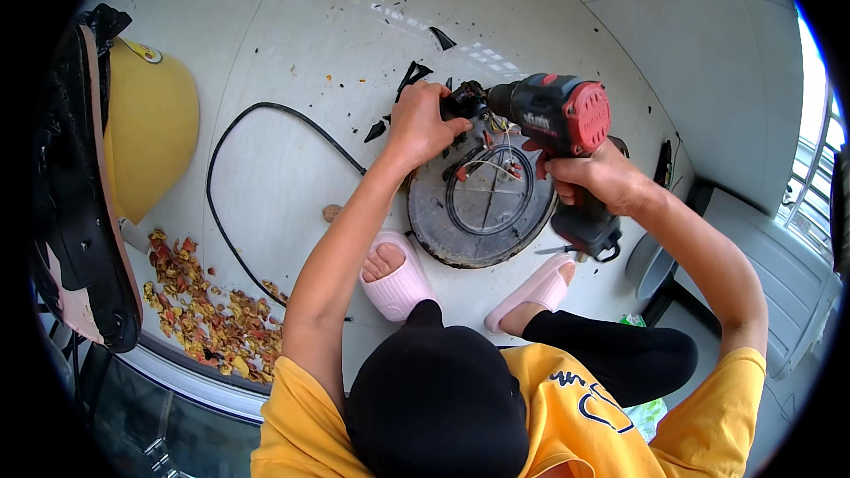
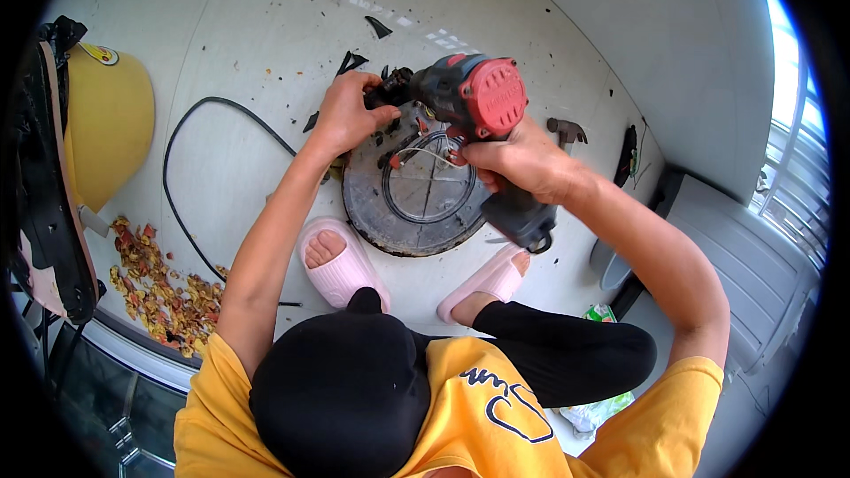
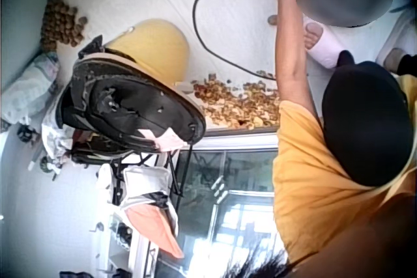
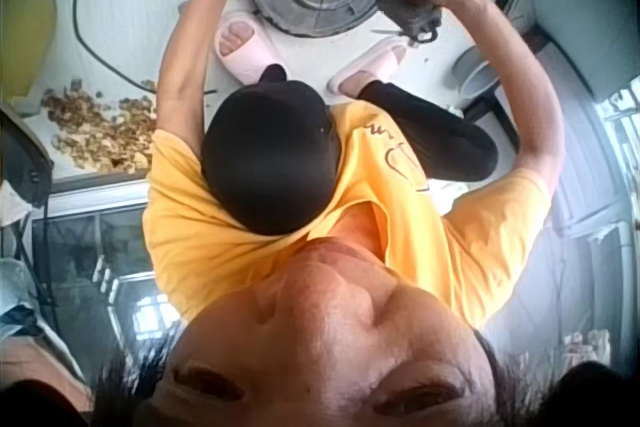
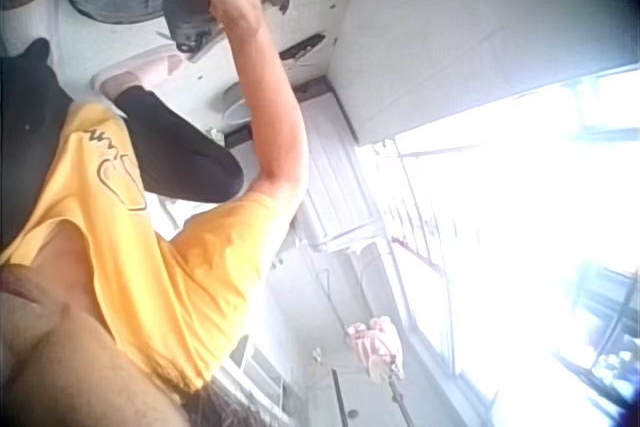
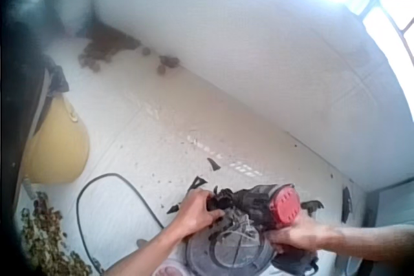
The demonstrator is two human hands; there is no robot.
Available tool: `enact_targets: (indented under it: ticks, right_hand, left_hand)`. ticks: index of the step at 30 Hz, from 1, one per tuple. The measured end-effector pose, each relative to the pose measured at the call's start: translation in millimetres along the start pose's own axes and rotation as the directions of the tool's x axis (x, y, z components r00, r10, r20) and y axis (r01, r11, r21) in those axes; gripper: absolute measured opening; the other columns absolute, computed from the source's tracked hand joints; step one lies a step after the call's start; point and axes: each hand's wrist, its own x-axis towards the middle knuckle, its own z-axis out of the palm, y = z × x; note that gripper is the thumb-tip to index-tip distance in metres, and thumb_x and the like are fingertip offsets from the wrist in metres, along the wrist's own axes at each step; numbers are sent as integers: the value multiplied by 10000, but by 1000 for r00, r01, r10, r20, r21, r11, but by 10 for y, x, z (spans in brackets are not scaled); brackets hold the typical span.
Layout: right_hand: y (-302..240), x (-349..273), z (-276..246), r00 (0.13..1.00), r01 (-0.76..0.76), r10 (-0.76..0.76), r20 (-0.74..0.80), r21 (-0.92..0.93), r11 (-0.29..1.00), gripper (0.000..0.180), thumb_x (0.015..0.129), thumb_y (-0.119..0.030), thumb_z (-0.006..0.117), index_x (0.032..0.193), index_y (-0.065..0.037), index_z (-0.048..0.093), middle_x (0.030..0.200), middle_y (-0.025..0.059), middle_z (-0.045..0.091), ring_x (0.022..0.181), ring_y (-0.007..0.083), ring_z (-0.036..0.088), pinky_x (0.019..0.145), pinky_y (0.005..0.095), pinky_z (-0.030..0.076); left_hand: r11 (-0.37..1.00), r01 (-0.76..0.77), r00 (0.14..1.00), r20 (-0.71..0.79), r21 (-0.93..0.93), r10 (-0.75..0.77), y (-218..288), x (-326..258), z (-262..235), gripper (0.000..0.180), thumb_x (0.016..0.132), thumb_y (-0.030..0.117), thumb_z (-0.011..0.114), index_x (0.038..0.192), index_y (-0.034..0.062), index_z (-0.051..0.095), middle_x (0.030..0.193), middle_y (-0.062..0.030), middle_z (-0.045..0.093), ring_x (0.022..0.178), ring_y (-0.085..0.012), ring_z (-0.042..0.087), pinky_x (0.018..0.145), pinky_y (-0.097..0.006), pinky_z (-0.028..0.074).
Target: The person disassembles a round electric appliance by prying off the outer casing with a screwdriver, then using a cordless drill to remove screws from the base. They separate the casing from the heating element and inspect the internal components.
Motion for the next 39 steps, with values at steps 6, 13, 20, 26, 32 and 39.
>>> enact_targets:
  ticks: [6, 13, 20, 26, 32, 39]
  right_hand:
    - [-57, -35, 307, 992, -60, 111, -63, 543, 837, 330, 799, -85, 544, 1112, 17, 529, 833, 48, 552, 571, 76, 448, 505, 248, 429]
    - [-38, 67, 34, 973, 205, -226, 43, -612, 764, 353, 683, -82, 643, 1009, -25, 521, 829, 79, 531, 716, 208, 540, 681, 333, 475]
    - [-552, 286, -526, 936, 349, -117, 331, -839, 418, 281, 620, -83, 711, 876, -25, 610, 748, 130, 610, 671, 269, 593, 651, 329, 498]
    - [-850, 374, -410, 864, 448, -98, 494, -843, -297, 304, 578, 8, 692, 867, -50, 618, 797, 128, 615, 735, 329, 622, 679, 361, 515]
    - [-819, 387, -533, 731, 301, -124, 671, -480, -824, 324, 661, -3, 703, 939, -65, 549, 749, 74, 554, 687, 185, 596, 664, 315, 495]
    - [-571, -43, -584, 790, 333, -294, 538, -780, -530, 542, 572, 30, 730, 1075, -77, 556, 845, 88, 575, 767, 222, 606, 705, 334, 496]
  left_hand:
    - [1000, -18, 999, -34, -20, 17, -30, -26, 35, 486, 619, 226, 806, 987, -35, 628, 1017, -168, 596, 990, -333, 539, 865, -394, 444]
    - [999, -47, 997, -55, -14, 47, -87, -27, 46, 468, 621, 215, 800, 979, -33, 629, 1006, -165, 592, 989, -327, 536, 869, -390, 440]
    - [999, -52, 997, -52, 7, 53, -25, -53, 22, 456, 621, 207, 796, 971, -36, 634, 999, -162, 595, 990, -321, 538, 859, -390, 447]
    - [998, -61, 995, -75, 18, 62, -57, -70, 20, 464, 627, 205, 781, 990, -39, 626, 985, -164, 597, 977, -328, 542, 851, -389, 444]
    - [999, -44, 998, -53, 1, 44, 1, -87, 17, 472, 628, 217, 783, 1005, -20, 625, 1017, -141, 592, 995, -317, 535, 856, -399, 442]
    - [999, -11, 996, -86, 36, 14, -16, -127, 35, 494, 637, 250, 788, 1025, -1, 613, 1026, -134, 592, 998, -309, 536, 858, -402, 441]
